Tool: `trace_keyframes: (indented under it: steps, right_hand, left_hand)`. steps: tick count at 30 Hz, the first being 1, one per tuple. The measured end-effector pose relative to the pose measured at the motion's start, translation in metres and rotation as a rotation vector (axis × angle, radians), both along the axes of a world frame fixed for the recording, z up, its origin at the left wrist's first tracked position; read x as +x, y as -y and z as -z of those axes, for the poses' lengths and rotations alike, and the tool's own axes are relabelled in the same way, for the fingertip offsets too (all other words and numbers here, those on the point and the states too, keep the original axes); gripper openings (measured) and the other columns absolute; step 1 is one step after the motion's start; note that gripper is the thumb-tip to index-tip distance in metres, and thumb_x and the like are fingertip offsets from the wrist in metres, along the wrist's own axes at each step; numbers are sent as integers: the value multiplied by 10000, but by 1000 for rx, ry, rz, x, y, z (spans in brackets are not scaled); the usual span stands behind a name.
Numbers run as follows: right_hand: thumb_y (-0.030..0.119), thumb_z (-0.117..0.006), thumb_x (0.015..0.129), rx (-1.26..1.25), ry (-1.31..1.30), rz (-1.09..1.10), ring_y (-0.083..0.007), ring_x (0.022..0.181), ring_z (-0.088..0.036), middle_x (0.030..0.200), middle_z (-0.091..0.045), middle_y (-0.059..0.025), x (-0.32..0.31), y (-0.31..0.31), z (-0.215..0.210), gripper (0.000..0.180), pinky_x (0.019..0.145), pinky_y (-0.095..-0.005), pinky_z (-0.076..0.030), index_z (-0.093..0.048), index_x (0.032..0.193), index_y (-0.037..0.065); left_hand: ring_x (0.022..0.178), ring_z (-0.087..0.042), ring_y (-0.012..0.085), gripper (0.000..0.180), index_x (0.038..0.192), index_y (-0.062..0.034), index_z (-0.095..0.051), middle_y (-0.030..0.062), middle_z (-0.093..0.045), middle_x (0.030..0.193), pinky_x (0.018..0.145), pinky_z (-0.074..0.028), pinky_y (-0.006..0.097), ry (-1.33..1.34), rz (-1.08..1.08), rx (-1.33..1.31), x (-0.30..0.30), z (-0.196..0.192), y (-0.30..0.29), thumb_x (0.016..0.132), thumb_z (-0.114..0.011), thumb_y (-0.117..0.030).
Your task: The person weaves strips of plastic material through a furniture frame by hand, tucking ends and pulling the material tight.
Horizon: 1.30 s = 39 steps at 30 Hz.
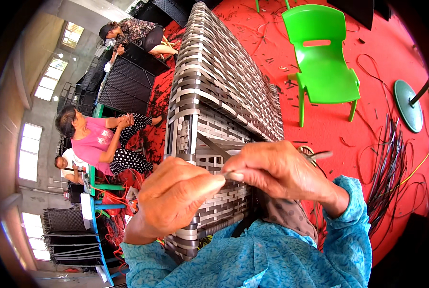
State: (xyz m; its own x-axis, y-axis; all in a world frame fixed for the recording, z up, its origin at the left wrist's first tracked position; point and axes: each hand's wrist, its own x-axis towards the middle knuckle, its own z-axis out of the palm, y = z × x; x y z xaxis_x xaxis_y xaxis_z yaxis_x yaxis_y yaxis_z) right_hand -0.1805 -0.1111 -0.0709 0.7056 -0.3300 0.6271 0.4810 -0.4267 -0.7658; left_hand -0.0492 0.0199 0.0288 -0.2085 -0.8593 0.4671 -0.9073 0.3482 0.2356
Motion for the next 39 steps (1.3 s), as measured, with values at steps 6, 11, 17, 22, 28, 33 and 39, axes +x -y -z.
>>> trace_keyframes:
  steps: [6,11,17,22,28,33,39]
  right_hand:
    - [169,-523,885,608,-152,-210,-58,615,-501,692,-563,4,35,6,24,158,540,-210,-415,-589,909,28]
    - [268,-509,894,882,-153,-337,-11,549,-427,660,-524,39,48,2,44,213,466,-159,-349,-577,977,84]
    - [273,-502,898,944,-133,-434,-14,483,-386,643,-513,44,52,0,54,236,430,-152,-296,-586,981,69]
    - [267,-505,896,971,-135,-449,-17,462,-368,626,-505,48,54,-1,58,232,411,-150,-266,-592,975,67]
    - [262,-515,891,976,-106,-464,-18,463,-366,628,-510,37,59,-4,63,233,410,-150,-264,-589,976,58]
    - [255,-520,888,978,-91,-522,-19,462,-363,639,-514,28,64,-1,63,230,411,-153,-259,-581,977,51]
    - [261,-506,897,947,-32,-608,-10,474,-380,650,-521,34,76,1,55,226,415,-151,-271,-569,977,59]
  left_hand:
    - [741,-531,168,295,979,-6,-594,93,-560,903,637,-449,265,97,-350,-112,23,2,8,693,-665,-15]
    - [716,-502,150,291,995,-31,-599,72,-540,893,602,-430,247,65,-398,20,33,7,16,710,-658,-41]
    - [704,-497,133,282,987,-23,-604,67,-536,894,577,-427,231,63,-369,42,38,8,16,710,-654,-38]
    - [700,-502,104,304,1004,-23,-604,58,-535,904,544,-435,206,17,-391,59,40,8,16,705,-654,-22]
    - [689,-498,98,299,999,-24,-607,48,-531,892,542,-426,205,2,-381,64,39,8,16,704,-652,-20]
    - [660,-474,87,301,996,-25,-610,41,-528,873,522,-389,199,-4,-372,60,42,9,18,699,-655,-30]
    - [601,-443,67,303,983,-15,-611,38,-528,852,494,-354,187,-70,-373,79,46,10,19,689,-673,-50]
